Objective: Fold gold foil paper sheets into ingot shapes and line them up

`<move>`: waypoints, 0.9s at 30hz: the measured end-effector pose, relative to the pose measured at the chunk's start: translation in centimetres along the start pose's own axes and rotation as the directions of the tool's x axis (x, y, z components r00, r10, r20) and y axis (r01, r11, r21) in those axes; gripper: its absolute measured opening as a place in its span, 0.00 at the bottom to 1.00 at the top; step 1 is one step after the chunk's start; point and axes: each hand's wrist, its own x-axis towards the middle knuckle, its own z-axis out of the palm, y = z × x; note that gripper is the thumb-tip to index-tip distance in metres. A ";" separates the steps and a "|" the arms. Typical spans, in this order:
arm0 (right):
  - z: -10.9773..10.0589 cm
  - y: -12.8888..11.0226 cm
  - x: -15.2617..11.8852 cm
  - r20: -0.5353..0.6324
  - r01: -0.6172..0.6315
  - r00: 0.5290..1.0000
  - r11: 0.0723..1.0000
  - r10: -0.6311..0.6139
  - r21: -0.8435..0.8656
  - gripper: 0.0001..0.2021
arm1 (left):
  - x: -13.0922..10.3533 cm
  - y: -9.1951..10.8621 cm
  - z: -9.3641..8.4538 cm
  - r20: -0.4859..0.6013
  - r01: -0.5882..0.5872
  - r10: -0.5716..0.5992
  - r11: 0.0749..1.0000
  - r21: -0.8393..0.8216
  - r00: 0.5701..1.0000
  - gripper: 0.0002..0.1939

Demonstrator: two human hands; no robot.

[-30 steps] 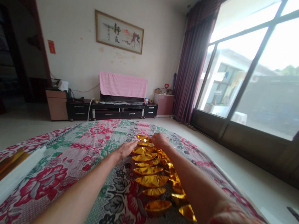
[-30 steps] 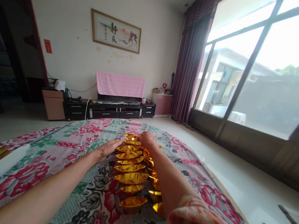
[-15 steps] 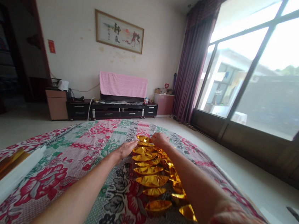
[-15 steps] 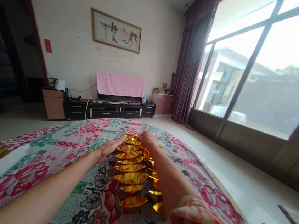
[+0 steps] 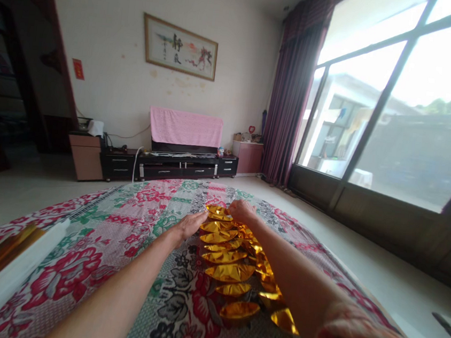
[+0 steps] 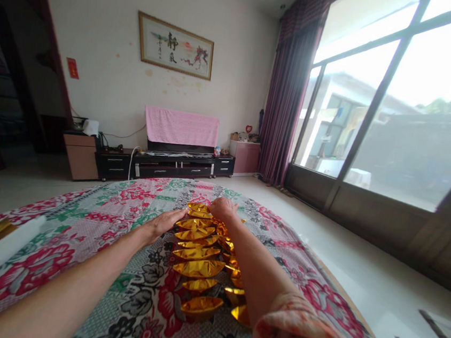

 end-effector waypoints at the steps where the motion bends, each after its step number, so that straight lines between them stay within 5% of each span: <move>1: 0.1 0.0 0.1 -0.002 0.001 1.000 1.000 -0.001 0.001 0.15 | -0.1 0.2 0.0 0.014 0.016 -0.016 1.000 -0.012 1.000 0.31; 20: -0.9 -0.8 -0.6 -0.164 0.000 0.986 1.000 0.005 0.028 0.16 | -1.8 1.9 0.0 -0.013 0.002 -0.001 0.999 0.034 1.000 0.27; 27: -2.2 -4.4 -2.7 -0.260 0.151 0.955 0.988 -0.140 0.021 0.18 | -1.8 0.4 -1.0 -0.203 -0.037 0.055 0.995 0.093 0.978 0.24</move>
